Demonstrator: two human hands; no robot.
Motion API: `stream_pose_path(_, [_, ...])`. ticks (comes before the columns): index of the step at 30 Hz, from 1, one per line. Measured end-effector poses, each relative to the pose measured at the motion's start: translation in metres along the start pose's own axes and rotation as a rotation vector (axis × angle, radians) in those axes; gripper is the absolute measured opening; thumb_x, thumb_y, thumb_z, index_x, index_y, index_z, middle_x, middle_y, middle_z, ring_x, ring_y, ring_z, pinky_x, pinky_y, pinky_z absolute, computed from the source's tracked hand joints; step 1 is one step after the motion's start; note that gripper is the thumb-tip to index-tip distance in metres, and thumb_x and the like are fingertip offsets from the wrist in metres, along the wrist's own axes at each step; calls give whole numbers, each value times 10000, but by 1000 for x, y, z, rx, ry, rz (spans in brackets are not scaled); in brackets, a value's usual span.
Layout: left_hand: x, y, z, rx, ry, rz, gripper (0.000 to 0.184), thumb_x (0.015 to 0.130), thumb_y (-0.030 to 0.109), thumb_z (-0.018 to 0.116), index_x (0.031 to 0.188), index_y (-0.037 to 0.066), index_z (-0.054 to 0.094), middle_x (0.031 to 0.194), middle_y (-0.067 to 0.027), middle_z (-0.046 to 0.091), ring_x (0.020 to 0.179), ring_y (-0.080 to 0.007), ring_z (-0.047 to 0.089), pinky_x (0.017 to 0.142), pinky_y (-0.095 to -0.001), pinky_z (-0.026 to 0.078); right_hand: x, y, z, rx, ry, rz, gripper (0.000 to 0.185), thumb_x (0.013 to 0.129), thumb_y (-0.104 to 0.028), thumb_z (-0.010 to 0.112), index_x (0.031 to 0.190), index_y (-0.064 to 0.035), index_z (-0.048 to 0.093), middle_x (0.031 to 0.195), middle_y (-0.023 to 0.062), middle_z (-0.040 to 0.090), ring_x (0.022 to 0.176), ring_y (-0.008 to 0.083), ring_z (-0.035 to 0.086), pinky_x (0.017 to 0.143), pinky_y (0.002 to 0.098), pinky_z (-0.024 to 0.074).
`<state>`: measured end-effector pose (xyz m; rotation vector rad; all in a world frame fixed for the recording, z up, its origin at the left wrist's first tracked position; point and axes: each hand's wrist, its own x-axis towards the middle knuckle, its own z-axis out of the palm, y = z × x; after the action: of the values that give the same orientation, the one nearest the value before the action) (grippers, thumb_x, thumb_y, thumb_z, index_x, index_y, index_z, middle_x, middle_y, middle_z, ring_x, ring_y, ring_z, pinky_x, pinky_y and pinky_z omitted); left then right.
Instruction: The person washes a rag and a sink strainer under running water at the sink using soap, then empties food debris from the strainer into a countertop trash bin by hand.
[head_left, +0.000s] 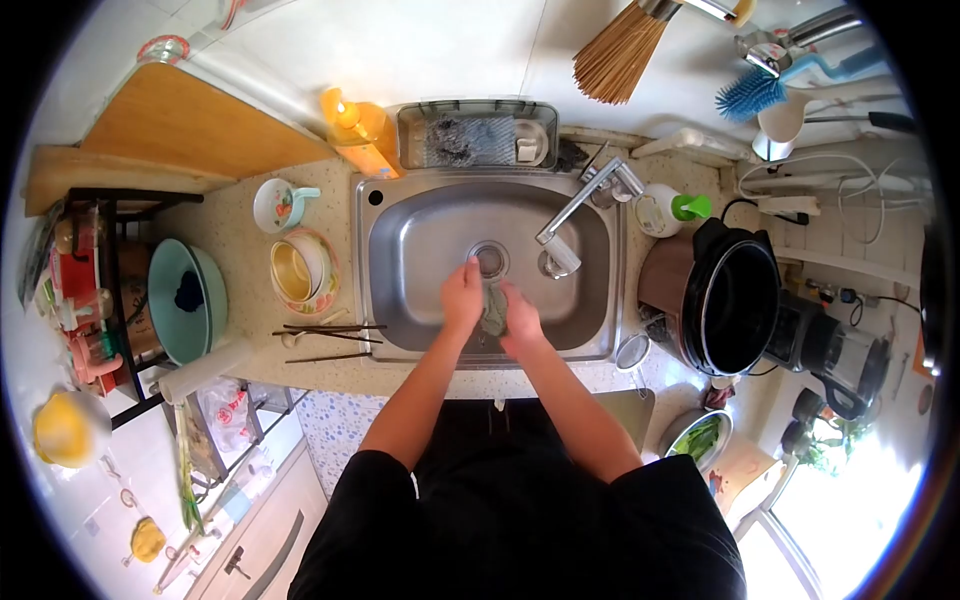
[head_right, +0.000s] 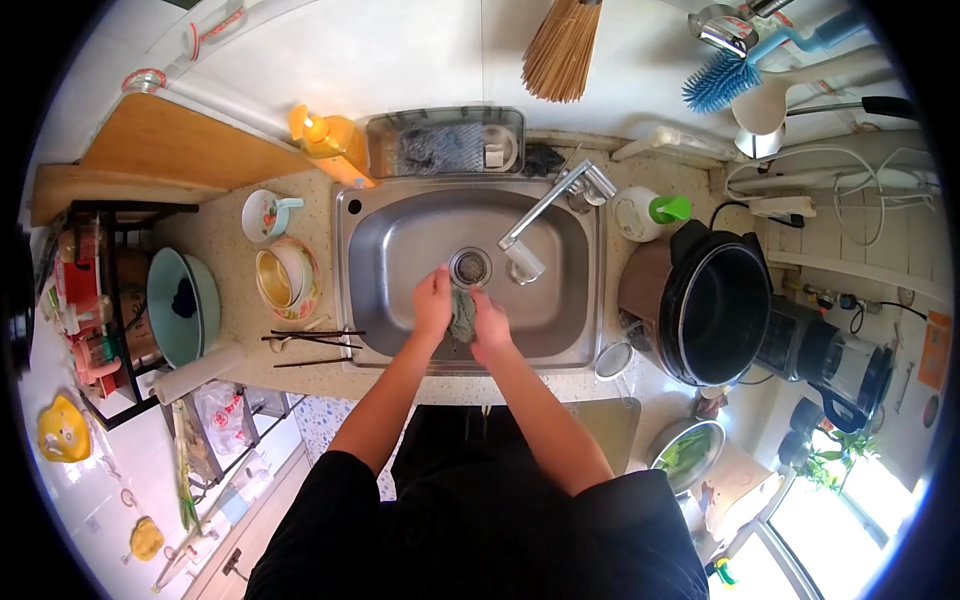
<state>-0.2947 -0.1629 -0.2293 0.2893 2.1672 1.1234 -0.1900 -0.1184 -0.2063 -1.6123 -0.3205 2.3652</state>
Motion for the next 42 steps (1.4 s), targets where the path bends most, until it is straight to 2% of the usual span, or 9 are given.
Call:
stream_pose_path(2, [8, -18, -8, -499, -98, -265, 378, 1051, 379, 507, 854, 90, 650, 914, -124, 697, 927, -288, 654, 806, -428, 478, -7, -7, -7, 10, -86, -70, 432, 986, -381, 648, 1229, -25, 619, 1116, 65, 661, 1012, 173, 624, 860, 333, 500])
stream_pose_path(5, [-2, -5, -37, -1303, -409, -310, 281, 1036, 341, 546, 848, 136, 586, 929, -22, 643, 1058, -217, 605, 923, -401, 461, 0, -13, -33, -171, -209, -167, 420, 987, -390, 663, 1174, -14, 647, 1057, 55, 676, 949, 144, 633, 815, 295, 502])
stream_pose_path(8, [-10, 7, -53, -1466, -500, -291, 234, 1011, 263, 597, 828, 125, 550, 1044, -42, 659, 1148, -251, 566, 1048, -450, 411, -6, -25, -42, -503, -217, 25, 409, 982, -401, 669, 1124, -17, 673, 1016, 45, 679, 911, 126, 627, 784, 289, 501])
stream_pose_path(11, [-12, 4, -52, -1407, -444, -175, 160, 958, 107, 610, 828, 122, 518, 1162, -75, 663, 1160, -264, 575, 1068, -442, 415, -18, -32, -33, -558, -270, 170, 392, 969, -401, 688, 1085, -27, 684, 978, 32, 671, 885, 113, 610, 750, 282, 488])
stream_pose_path(20, [-21, -21, -53, -1146, -377, -372, 230, 853, -67, 488, 1015, 94, 510, 1399, -164, 549, 1251, -349, 549, 1049, -489, 453, -11, -38, -53, -683, -180, -402, 264, 902, -157, 745, 1091, -1, 649, 885, 34, 656, 820, 116, 585, 716, 298, 467])
stream_pose_path(23, [-27, -17, -51, -1224, -406, -368, 265, 913, -41, 478, 1131, 89, 553, 1362, -162, 571, 1220, -325, 581, 1017, -493, 479, -15, -47, -63, -651, -99, -468, 302, 888, -134, 743, 1136, 7, 642, 866, 43, 665, 796, 120, 582, 709, 307, 476])
stream_pose_path(29, [-35, -14, -37, -730, -420, -351, 371, 1030, 184, 568, 1377, 55, 535, 1276, -135, 606, 1099, -195, 635, 915, -399, 535, -44, -84, -65, -955, 173, -635, 282, 893, -141, 727, 1148, -34, 672, 976, 111, 728, 883, 160, 657, 782, 325, 510])
stream_pose_path(38, [-35, 4, -12, -405, -510, -326, 348, 991, 279, 667, 1164, -23, 646, 860, -54, 686, 733, -155, 643, 692, -310, 527, -45, -110, -96, -860, 272, -844, 229, 929, -163, 696, 1130, -55, 684, 1008, 135, 731, 921, 253, 684, 825, 342, 513])
stream_pose_path(42, [-38, -12, 18, -794, -693, -514, 424, 1031, 294, 573, 1303, -32, 568, 1315, -125, 627, 1230, -244, 587, 1100, -425, 401, -73, -134, -89, -1009, 287, -846, 216, 929, -139, 671, 1122, -43, 682, 1021, 170, 723, 950, 318, 688, 827, 378, 525])
